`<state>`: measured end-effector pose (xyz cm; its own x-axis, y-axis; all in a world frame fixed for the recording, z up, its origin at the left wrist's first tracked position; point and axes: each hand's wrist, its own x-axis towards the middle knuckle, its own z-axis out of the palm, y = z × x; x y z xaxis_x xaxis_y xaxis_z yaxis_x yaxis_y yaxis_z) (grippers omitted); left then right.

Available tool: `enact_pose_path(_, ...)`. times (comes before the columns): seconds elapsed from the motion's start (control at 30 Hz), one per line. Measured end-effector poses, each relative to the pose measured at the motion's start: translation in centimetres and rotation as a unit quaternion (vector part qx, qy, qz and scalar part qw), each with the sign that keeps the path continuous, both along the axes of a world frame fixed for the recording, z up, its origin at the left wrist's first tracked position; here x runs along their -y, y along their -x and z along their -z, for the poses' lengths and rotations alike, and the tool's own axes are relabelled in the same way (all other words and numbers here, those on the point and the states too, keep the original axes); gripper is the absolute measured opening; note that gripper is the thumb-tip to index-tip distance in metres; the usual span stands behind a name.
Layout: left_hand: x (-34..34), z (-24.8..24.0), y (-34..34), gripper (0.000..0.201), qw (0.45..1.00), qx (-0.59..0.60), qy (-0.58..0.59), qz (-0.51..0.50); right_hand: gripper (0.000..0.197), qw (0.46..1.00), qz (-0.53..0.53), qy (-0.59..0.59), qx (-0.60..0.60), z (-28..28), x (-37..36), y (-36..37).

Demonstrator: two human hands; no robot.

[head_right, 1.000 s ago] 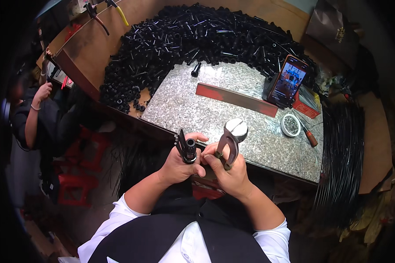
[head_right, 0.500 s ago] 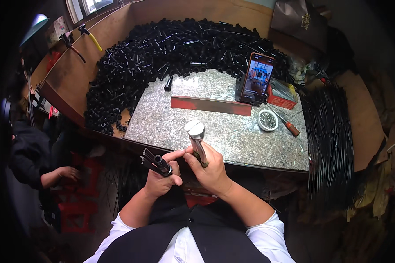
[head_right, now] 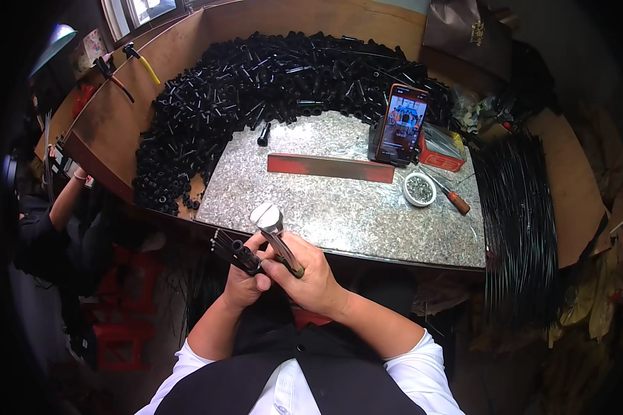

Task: Manually assembling wire connectors by inserting metal or plastic pins into a housing and securing them with pliers.

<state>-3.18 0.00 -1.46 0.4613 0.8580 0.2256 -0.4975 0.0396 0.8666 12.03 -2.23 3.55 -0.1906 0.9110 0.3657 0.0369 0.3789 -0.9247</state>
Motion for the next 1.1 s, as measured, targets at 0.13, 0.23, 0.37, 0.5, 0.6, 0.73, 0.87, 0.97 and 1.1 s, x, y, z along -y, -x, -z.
enact_pose_path(0.13,-0.1,0.0,0.1,0.097,1.0,-0.007,-0.009,-0.008,0.009,1.0,0.006,-0.002,-0.026,0.5,0.0,0.2)
enact_pose_path(0.23,-0.1,-0.1,0.2,0.097,1.0,-0.009,-0.003,-0.002,0.009,1.0,0.008,-0.018,-0.017,1.1,-0.1,0.3)
enact_pose_path(0.37,-0.1,-0.2,0.2,0.097,1.0,-0.015,-0.005,-0.01,0.01,0.999,0.021,-0.019,-0.02,0.9,0.0,0.7)
enact_pose_path(0.5,-0.2,0.0,0.4,0.097,1.0,-0.022,-0.013,-0.008,0.01,0.999,0.023,-0.021,-0.024,1.1,0.0,0.9)
enact_pose_path(0.6,-0.2,-0.1,0.4,0.097,0.999,-0.027,-0.021,-0.017,0.01,0.999,0.014,-0.005,-0.032,1.2,0.1,1.0)
enact_pose_path(0.73,-0.1,-0.2,0.3,0.098,1.0,-0.014,-0.003,-0.013,0.009,0.999,0.011,-0.024,-0.025,1.4,-0.1,0.9)
enact_pose_path(0.87,-0.3,0.1,0.6,0.096,1.0,-0.01,-0.008,-0.01,0.009,0.999,0.016,-0.04,-0.013,1.6,-0.2,1.0)
enact_pose_path(0.97,-0.3,0.4,1.0,0.096,1.0,-0.012,-0.01,-0.013,0.009,0.999,0.019,-0.041,-0.021,1.7,-0.2,1.1)
enact_pose_path(1.1,-0.1,-0.2,0.8,0.097,1.0,0.013,0.008,-0.006,0.01,0.998,0.015,-0.055,-0.008,1.7,-0.4,1.2)
